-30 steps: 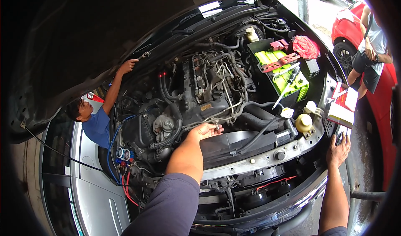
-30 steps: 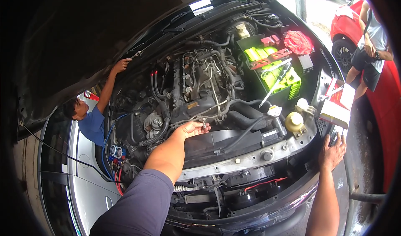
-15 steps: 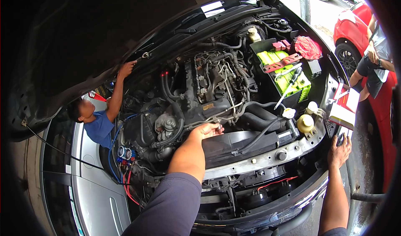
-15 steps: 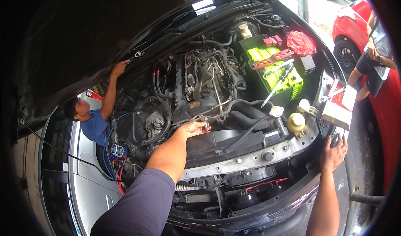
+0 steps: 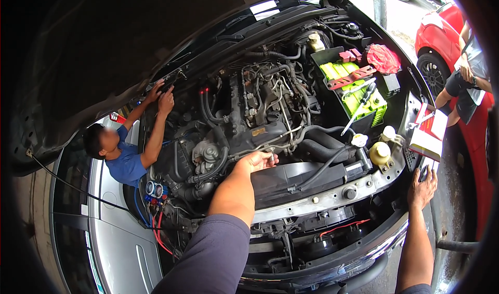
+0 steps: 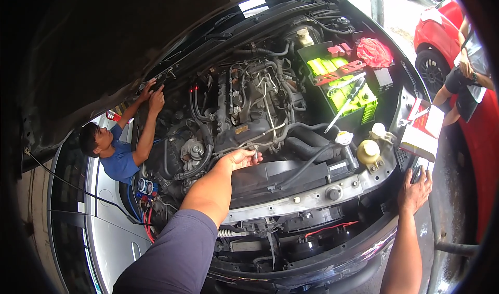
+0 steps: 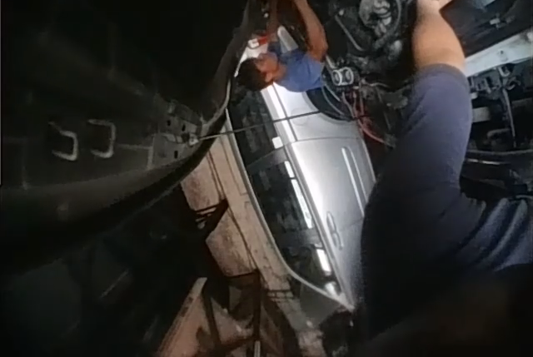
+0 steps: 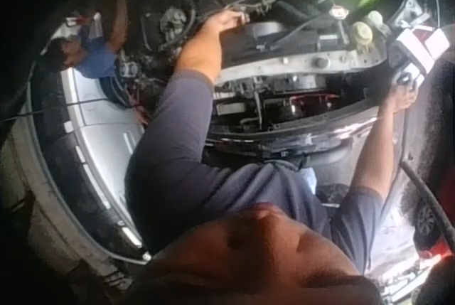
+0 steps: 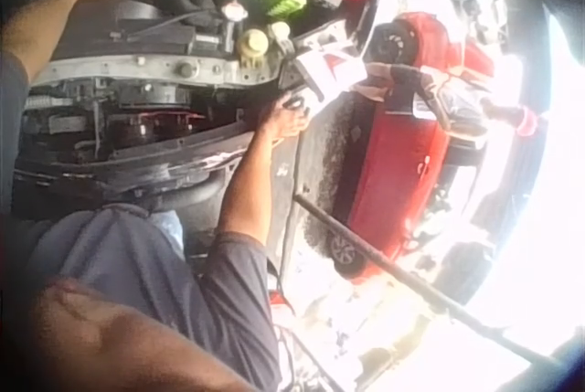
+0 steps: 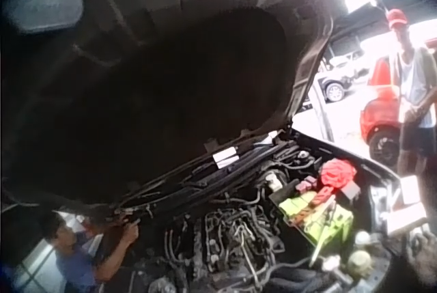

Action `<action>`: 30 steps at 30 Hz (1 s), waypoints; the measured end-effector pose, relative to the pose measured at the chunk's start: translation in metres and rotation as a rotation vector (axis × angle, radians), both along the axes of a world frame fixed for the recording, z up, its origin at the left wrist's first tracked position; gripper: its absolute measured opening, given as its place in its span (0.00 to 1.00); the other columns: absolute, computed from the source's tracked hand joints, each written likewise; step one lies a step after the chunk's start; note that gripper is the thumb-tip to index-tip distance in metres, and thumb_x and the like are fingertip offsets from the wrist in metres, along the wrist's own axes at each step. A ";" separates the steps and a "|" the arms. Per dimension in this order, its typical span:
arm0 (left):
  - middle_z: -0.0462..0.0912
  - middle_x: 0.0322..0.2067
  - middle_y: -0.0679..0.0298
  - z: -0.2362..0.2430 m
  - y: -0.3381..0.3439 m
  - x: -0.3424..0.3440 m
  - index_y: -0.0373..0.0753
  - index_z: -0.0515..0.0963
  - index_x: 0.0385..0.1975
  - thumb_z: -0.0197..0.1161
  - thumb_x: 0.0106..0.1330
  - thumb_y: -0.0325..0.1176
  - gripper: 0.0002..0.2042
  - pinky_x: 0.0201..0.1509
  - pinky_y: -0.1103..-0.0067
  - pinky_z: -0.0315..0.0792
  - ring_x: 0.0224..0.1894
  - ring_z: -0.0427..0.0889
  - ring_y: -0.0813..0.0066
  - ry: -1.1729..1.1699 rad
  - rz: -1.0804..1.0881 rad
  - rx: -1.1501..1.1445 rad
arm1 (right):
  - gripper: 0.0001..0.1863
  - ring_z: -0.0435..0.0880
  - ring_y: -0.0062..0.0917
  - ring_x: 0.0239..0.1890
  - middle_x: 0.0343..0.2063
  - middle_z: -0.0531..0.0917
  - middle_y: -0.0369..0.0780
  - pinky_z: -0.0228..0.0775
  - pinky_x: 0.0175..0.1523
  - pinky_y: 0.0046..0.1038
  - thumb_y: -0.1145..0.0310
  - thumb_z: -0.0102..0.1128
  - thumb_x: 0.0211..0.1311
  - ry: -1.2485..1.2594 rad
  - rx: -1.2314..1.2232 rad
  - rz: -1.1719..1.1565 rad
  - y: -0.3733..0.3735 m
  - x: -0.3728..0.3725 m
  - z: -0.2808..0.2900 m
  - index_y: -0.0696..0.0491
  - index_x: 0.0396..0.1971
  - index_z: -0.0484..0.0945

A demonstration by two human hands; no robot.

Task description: Checking and working on a car engine using manifold gauges and wrenches.

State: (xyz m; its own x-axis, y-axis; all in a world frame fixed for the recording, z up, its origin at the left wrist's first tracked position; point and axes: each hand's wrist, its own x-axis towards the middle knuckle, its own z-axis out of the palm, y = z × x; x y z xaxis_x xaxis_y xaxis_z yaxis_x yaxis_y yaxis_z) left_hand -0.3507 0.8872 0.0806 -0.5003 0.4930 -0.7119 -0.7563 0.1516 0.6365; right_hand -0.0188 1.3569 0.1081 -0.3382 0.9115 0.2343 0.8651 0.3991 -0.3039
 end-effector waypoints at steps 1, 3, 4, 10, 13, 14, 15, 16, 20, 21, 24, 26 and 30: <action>0.78 0.40 0.56 0.000 0.000 0.001 0.31 0.73 0.41 0.51 0.70 0.29 0.09 0.49 0.74 0.76 0.40 0.79 0.67 -0.022 0.004 -0.055 | 0.28 0.59 0.36 0.66 0.63 0.64 0.40 0.54 0.66 0.40 0.49 0.53 0.63 -0.028 -0.013 -0.013 0.000 0.000 0.000 0.44 0.60 0.69; 0.78 0.39 0.55 -0.002 -0.001 0.001 0.30 0.73 0.41 0.51 0.70 0.29 0.09 0.48 0.74 0.76 0.40 0.79 0.67 0.004 0.001 0.011 | 0.28 0.59 0.36 0.66 0.63 0.64 0.40 0.54 0.66 0.41 0.49 0.53 0.63 0.008 -0.011 -0.002 -0.001 0.000 0.001 0.45 0.60 0.69; 0.78 0.39 0.55 -0.003 -0.001 0.001 0.30 0.73 0.42 0.51 0.70 0.28 0.09 0.47 0.74 0.76 0.39 0.79 0.67 -0.001 0.028 -0.034 | 0.28 0.59 0.37 0.66 0.63 0.64 0.41 0.54 0.66 0.41 0.49 0.53 0.62 -0.018 -0.021 -0.018 -0.001 0.000 0.002 0.45 0.60 0.69; 0.78 0.37 0.58 -0.010 -0.005 -0.002 0.31 0.74 0.40 0.52 0.69 0.29 0.08 0.45 0.75 0.76 0.38 0.79 0.68 -0.011 0.030 0.064 | 0.28 0.59 0.36 0.66 0.62 0.64 0.41 0.54 0.66 0.40 0.48 0.53 0.62 -0.030 -0.023 -0.015 -0.001 0.000 0.004 0.45 0.59 0.69; 0.78 0.36 0.59 -0.012 -0.007 -0.003 0.31 0.74 0.39 0.53 0.69 0.29 0.08 0.45 0.76 0.76 0.37 0.79 0.69 -0.002 0.011 0.080 | 0.28 0.59 0.36 0.66 0.62 0.64 0.41 0.54 0.66 0.40 0.48 0.53 0.62 -0.032 -0.024 -0.016 -0.001 0.000 0.004 0.45 0.60 0.69; 0.78 0.35 0.59 -0.012 -0.007 -0.003 0.31 0.74 0.39 0.54 0.69 0.29 0.08 0.44 0.76 0.76 0.37 0.79 0.70 -0.016 0.025 0.015 | 0.28 0.59 0.36 0.66 0.62 0.64 0.41 0.54 0.66 0.40 0.48 0.53 0.62 -0.005 -0.011 -0.003 -0.001 0.000 0.004 0.45 0.60 0.69; 0.78 0.35 0.59 -0.012 -0.007 -0.003 0.31 0.74 0.39 0.54 0.69 0.29 0.08 0.44 0.76 0.76 0.37 0.79 0.70 -0.002 0.003 0.094 | 0.28 0.59 0.36 0.66 0.62 0.64 0.41 0.54 0.66 0.40 0.48 0.53 0.62 -0.008 -0.011 -0.007 -0.001 0.000 0.003 0.45 0.60 0.69; 0.78 0.35 0.60 -0.012 -0.007 -0.002 0.31 0.74 0.39 0.54 0.68 0.29 0.08 0.44 0.76 0.76 0.36 0.78 0.70 -0.005 0.009 0.089 | 0.28 0.59 0.36 0.66 0.62 0.64 0.41 0.54 0.66 0.40 0.48 0.53 0.62 -0.036 -0.020 -0.021 -0.001 0.000 0.003 0.45 0.60 0.69; 0.77 0.34 0.60 -0.009 -0.007 -0.002 0.32 0.74 0.38 0.55 0.68 0.29 0.07 0.39 0.79 0.75 0.34 0.77 0.72 -0.051 0.037 0.011 | 0.28 0.59 0.36 0.66 0.62 0.64 0.40 0.54 0.66 0.40 0.48 0.53 0.62 -0.005 -0.016 -0.015 0.000 0.000 0.002 0.45 0.60 0.69; 0.77 0.34 0.60 -0.008 -0.007 -0.002 0.32 0.74 0.38 0.55 0.68 0.29 0.07 0.39 0.79 0.75 0.34 0.77 0.72 -0.026 0.011 0.077 | 0.28 0.59 0.36 0.66 0.62 0.65 0.40 0.54 0.66 0.40 0.48 0.53 0.62 -0.003 -0.017 -0.012 0.000 0.000 0.002 0.45 0.59 0.69; 0.76 0.34 0.60 -0.007 -0.006 -0.003 0.31 0.73 0.40 0.55 0.68 0.29 0.07 0.34 0.82 0.73 0.32 0.75 0.73 -0.083 0.026 0.124 | 0.28 0.59 0.36 0.66 0.62 0.65 0.41 0.54 0.66 0.40 0.48 0.53 0.62 -0.005 -0.012 -0.010 0.000 0.000 0.001 0.45 0.59 0.69; 0.75 0.36 0.59 -0.007 -0.005 -0.003 0.30 0.72 0.43 0.53 0.69 0.29 0.09 0.32 0.83 0.71 0.32 0.74 0.73 -0.026 0.049 -0.034 | 0.28 0.59 0.36 0.66 0.62 0.65 0.41 0.54 0.66 0.40 0.48 0.53 0.62 -0.007 -0.007 -0.008 0.000 0.000 0.001 0.45 0.59 0.69; 0.76 0.39 0.60 -0.005 -0.004 0.000 0.35 0.71 0.45 0.50 0.71 0.29 0.08 0.33 0.83 0.72 0.35 0.75 0.72 0.019 -0.001 0.011 | 0.28 0.59 0.36 0.66 0.62 0.65 0.41 0.54 0.66 0.40 0.48 0.53 0.62 -0.005 -0.010 -0.004 0.000 0.000 0.002 0.46 0.59 0.69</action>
